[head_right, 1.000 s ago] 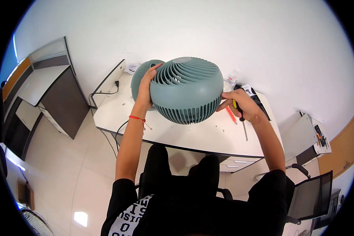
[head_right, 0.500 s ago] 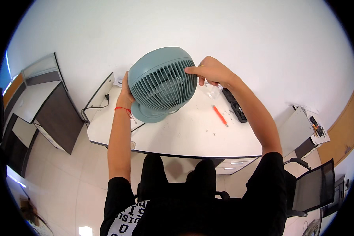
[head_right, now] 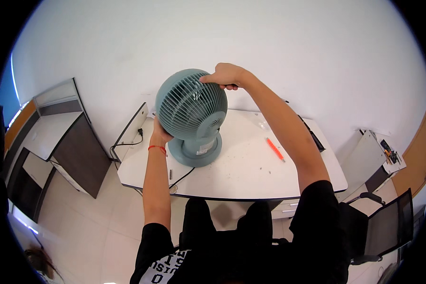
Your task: The person assembles a small teal desk fan on a white office desk. They use a screwdriver to attach the front grille to the fan body, then secure the rear grille, and finally tighten screws on the base.
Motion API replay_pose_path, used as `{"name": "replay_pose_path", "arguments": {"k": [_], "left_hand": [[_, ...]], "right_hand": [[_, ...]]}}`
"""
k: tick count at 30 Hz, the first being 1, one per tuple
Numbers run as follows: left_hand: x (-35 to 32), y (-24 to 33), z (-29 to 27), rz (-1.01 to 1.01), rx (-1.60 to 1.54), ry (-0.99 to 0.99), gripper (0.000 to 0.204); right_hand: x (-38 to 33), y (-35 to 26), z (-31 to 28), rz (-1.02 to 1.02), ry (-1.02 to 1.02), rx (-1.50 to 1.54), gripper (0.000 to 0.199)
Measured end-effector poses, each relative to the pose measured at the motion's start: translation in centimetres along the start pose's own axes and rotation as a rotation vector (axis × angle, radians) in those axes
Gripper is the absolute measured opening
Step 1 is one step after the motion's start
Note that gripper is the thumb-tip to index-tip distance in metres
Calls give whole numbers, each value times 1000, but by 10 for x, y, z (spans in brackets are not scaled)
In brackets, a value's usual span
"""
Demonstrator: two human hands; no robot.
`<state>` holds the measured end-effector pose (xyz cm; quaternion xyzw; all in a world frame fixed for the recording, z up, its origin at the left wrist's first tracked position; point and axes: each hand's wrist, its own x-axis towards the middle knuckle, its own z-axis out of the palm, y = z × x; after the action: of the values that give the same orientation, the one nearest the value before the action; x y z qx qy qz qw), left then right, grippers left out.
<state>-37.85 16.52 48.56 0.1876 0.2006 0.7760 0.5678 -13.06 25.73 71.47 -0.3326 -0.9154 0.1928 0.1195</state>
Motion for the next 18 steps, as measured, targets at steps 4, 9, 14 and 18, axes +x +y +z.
{"name": "replay_pose_path", "arguments": {"k": [4, 9, 14, 18], "left_hand": [[1, -4, -12, -15, -20, -30, 52], [-7, -7, -15, -50, 14, 8, 57], [-7, -5, -15, -85, 39, 33, 58], [3, -6, -26, -102, 1, -24, 58]], "right_hand": [[17, 2, 17, -1, 61, -11, 69], [38, 4, 33, 15, 121, 30, 68], [41, 11, 32, 29, 146, 76, 68], [34, 17, 36, -1, 152, 138, 66]]}}
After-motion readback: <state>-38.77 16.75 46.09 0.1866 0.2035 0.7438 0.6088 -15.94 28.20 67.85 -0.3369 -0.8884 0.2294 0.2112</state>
